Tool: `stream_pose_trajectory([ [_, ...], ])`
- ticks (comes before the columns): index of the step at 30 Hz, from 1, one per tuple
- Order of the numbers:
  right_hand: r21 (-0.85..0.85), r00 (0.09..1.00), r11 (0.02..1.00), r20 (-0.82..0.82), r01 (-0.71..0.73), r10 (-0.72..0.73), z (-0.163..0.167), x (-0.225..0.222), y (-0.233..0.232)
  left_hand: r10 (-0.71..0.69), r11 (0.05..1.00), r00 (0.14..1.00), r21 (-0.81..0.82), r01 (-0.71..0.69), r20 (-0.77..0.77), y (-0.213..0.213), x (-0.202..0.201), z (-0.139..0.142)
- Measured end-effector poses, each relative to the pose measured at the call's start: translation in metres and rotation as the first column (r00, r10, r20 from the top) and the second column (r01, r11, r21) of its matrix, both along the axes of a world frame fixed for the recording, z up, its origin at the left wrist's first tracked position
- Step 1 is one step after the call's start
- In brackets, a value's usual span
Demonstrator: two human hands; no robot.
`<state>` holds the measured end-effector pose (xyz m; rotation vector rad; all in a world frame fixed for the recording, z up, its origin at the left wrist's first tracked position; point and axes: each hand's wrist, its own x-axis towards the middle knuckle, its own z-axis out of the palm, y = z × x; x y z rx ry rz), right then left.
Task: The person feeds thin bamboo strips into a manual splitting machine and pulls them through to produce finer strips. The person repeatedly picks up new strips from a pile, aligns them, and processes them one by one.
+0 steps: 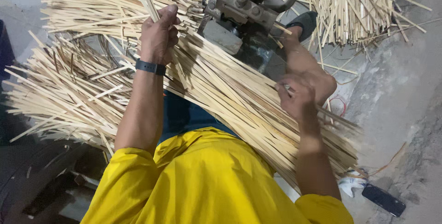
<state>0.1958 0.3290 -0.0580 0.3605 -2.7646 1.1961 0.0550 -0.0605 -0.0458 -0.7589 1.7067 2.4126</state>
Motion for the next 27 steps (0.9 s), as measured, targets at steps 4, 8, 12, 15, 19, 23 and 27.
stream_pose_trajectory([
  [4, 0.107, 0.969, 0.98, 0.165, 0.17, -0.186, 0.015, 0.007, 0.024, -0.03, 0.999, 1.0, 0.039, 0.03, 0.007, 0.003, -0.001, -0.001],
  [8, 0.032, 0.975, 0.982, 0.114, 0.188, -0.19, 0.034, 0.016, 0.075, -0.017, 0.999, 1.0, 0.05, 0.016, 0.018, 0.003, 0.0, -0.002],
  [12, 0.136, 0.955, 0.947, 0.017, 0.292, -0.296, 0.039, 0.02, 0.136, -0.01, 0.997, 1.0, 0.073, 0.01, 0.001, -0.001, -0.001, 0.0],
  [15, 0.29, 0.938, 0.893, -0.15, 0.344, -0.312, 0.034, 0.014, 0.153, 0.016, 0.999, 0.999, 0.032, -0.017, 0.039, -0.002, -0.003, 0.001],
  [19, 0.343, 0.961, 0.902, -0.173, 0.264, -0.215, 0.031, -0.012, 0.122, 0.013, 0.999, 0.999, 0.044, -0.015, 0.04, 0.004, -0.002, 0.003],
  [23, 0.295, 0.966, 0.952, -0.257, 0.086, -0.007, 0.032, -0.044, 0.057, 0.004, 0.999, 0.999, 0.038, -0.006, 0.049, 0.012, 0.002, 0.005],
  [27, 0.323, 0.939, 0.946, -0.331, 0.021, 0.092, 0.021, -0.035, 0.008, 0.011, 1.0, 0.999, 0.016, -0.012, 0.048, 0.007, 0.006, 0.009],
])
